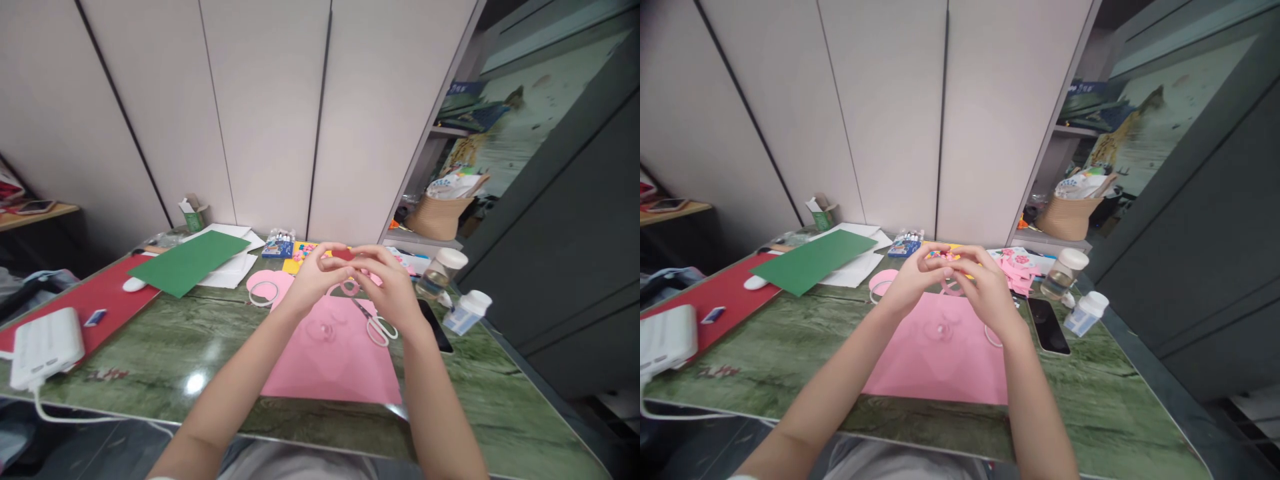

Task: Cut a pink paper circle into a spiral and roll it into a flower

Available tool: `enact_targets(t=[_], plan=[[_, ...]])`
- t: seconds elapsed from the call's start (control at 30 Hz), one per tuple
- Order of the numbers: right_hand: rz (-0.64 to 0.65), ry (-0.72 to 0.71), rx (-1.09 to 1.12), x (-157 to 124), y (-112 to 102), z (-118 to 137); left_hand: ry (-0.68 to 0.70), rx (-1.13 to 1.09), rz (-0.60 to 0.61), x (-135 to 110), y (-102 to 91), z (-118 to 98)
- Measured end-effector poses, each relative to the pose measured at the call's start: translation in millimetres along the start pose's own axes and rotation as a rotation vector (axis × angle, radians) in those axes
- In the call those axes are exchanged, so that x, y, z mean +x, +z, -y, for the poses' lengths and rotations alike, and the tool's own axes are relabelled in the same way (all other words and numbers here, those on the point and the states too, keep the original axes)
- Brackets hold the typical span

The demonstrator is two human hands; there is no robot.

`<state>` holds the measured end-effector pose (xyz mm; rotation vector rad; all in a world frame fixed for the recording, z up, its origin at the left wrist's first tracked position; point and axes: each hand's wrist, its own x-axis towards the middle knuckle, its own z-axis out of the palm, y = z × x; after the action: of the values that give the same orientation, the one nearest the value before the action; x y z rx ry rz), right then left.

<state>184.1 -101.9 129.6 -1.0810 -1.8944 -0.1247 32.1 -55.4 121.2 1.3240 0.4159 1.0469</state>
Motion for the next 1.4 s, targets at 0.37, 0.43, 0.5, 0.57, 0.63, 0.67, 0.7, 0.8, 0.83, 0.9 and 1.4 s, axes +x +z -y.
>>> enact_targets(t=[0.37, 0.43, 0.5, 0.57, 0.63, 0.67, 0.7, 0.8, 0.83, 0.9, 1.4], plan=[[-0.108, 0.094, 0.042, 1.1, 1.3, 4.8, -0.041, 0.002, 0.043, -0.2, 3.8, -0.9], [-0.098, 0.105, 0.046, 1.4, 1.2, 5.4, -0.062, 0.019, 0.060, -0.7, 3.4, -1.6], [-0.093, 0.108, 0.040, 2.1, 1.2, 6.4, -0.070, 0.031, 0.070, -1.3, 2.6, -2.3], [-0.088, 0.101, 0.025, 2.8, 0.9, 7.6, -0.070, 0.036, 0.063, -1.6, 1.6, -2.8], [-0.089, 0.085, 0.003, 3.1, 0.2, 8.8, -0.063, 0.037, 0.048, -1.1, 0.3, -2.7], [-0.091, 0.077, -0.009, 3.1, -0.2, 9.2, -0.055, 0.033, 0.040, -0.5, -0.4, -2.4], [-0.094, 0.067, -0.019, 3.0, -0.7, 9.5, -0.049, 0.026, 0.035, 0.2, -1.3, -2.0], [-0.101, 0.036, -0.041, 2.2, -1.3, 9.3, -0.037, 0.010, 0.029, 2.6, -4.1, -0.9], [-0.105, 0.023, -0.044, 1.9, -1.2, 9.0, -0.038, 0.007, 0.029, 3.2, -5.0, -0.8], [-0.122, 0.000, -0.049, 1.2, -0.6, 8.3, -0.042, 0.002, 0.031, 3.8, -6.3, -1.2], [-0.050, -0.014, -0.031, 0.4, 8.9, 4.9, 0.006, -0.007, -0.003, 5.6, -10.2, 3.0]])
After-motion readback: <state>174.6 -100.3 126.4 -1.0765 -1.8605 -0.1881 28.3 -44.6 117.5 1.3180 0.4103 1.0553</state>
